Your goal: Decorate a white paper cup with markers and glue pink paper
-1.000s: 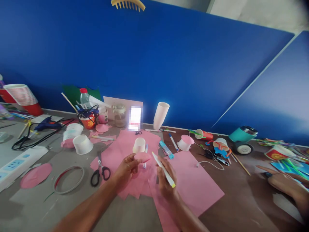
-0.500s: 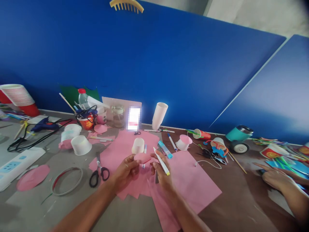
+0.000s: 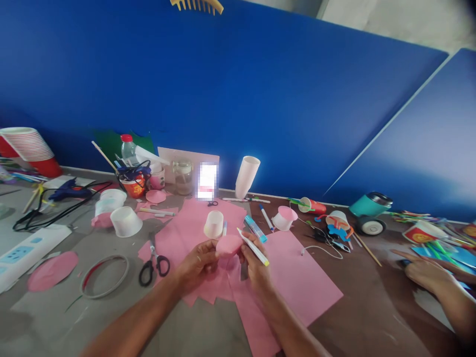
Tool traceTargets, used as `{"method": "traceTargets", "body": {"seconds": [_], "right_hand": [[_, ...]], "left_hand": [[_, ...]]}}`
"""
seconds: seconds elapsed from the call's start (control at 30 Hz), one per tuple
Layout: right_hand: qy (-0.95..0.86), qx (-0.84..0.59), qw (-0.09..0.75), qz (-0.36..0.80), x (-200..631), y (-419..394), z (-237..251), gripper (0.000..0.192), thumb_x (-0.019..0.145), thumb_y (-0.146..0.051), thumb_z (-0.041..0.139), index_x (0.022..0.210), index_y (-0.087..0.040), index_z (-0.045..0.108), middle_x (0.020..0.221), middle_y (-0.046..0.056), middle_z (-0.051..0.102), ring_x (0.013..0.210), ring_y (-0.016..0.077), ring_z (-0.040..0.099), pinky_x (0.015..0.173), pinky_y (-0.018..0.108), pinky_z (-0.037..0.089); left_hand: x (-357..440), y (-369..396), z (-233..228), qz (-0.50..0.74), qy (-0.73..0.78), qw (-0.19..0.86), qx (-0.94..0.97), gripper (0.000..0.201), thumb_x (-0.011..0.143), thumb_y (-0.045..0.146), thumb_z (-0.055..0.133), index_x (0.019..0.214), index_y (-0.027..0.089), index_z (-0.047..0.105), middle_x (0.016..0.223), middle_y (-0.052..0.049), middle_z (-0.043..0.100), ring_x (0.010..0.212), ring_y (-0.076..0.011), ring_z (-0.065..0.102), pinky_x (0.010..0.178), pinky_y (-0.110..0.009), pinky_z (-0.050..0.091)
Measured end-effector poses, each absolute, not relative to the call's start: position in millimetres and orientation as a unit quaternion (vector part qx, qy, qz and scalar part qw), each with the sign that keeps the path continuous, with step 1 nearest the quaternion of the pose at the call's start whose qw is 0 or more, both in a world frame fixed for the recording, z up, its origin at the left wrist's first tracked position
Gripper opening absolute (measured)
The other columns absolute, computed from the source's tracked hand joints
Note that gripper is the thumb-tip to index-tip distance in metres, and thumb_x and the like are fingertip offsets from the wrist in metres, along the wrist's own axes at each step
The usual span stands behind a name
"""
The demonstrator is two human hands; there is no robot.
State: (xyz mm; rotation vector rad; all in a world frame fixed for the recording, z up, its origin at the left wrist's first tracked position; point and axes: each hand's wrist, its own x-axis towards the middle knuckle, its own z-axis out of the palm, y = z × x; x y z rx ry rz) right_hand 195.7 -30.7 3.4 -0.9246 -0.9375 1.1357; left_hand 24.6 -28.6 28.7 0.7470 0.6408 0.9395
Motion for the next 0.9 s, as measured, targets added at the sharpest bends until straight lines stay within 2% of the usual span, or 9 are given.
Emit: {"method": "traceTargets", "body": {"seconds": [0.17, 0.37, 0.53, 0.73, 0.9], "right_hand": [[-0.371, -0.425, 0.657, 0.501, 197.9, -27.1, 4.6, 0.043, 0.07, -0.042, 0.076, 0.105, -0.018, 0.066, 0.06, -0.005, 0.055, 0.047, 0.0083, 0.046, 0.045, 0.021, 0.037], [-0.377, -0.459, 0.623, 0.508, 197.5, -29.5, 9.9, 0.042, 0.067, -0.041, 0.077, 0.101, -0.019, 0.068, 0.059, -0.006, 0.052, 0.044, 0.0066, 0.04, 0.04, 0.018, 0.032], [-0.397, -0.452, 0.62, 0.504, 199.0, -30.2, 9.1, 0.037, 0.066, -0.042, 0.078, 0.094, -0.019, 0.069, 0.064, -0.004, 0.053, 0.049, 0.0077, 0.042, 0.043, 0.019, 0.036], [-0.45, -0.455, 0.6, 0.48, 201.9, -30.8, 4.8, 0.037, 0.073, -0.042, 0.073, 0.102, -0.018, 0.07, 0.069, -0.001, 0.057, 0.053, 0.0102, 0.047, 0.047, 0.021, 0.04], [-0.521, -0.468, 0.577, 0.421, 202.0, -34.1, 6.0, 0.031, 0.079, -0.035, 0.067, 0.105, -0.018, 0.071, 0.079, 0.003, 0.064, 0.068, 0.0154, 0.057, 0.062, 0.026, 0.049]], "left_hand": [[24.5, -28.8, 27.5, 0.403, 0.308, 0.788, 0.35, 0.039, 0.059, 0.037, 0.087, 0.081, 0.013, 0.065, 0.05, 0.007, 0.046, 0.041, -0.0028, 0.029, 0.044, -0.021, 0.017], [22.6, -28.4, 23.3, 0.397, 0.304, 0.79, 0.355, 0.038, 0.064, 0.041, 0.084, 0.079, 0.014, 0.062, 0.047, 0.008, 0.041, 0.041, -0.004, 0.028, 0.042, -0.02, 0.02], [22.4, -27.3, 22.1, 0.394, 0.313, 0.787, 0.356, 0.037, 0.065, 0.042, 0.083, 0.077, 0.015, 0.059, 0.046, 0.008, 0.041, 0.041, -0.0044, 0.028, 0.042, -0.021, 0.02], [21.7, -28.5, 19.3, 0.389, 0.307, 0.791, 0.358, 0.032, 0.071, 0.038, 0.08, 0.074, 0.015, 0.059, 0.047, 0.008, 0.04, 0.042, -0.0046, 0.027, 0.043, -0.021, 0.019], [23.3, -31.7, 18.4, 0.378, 0.298, 0.803, 0.352, 0.03, 0.073, 0.033, 0.08, 0.068, 0.014, 0.057, 0.049, 0.007, 0.041, 0.044, -0.0043, 0.028, 0.046, -0.021, 0.018]]}}
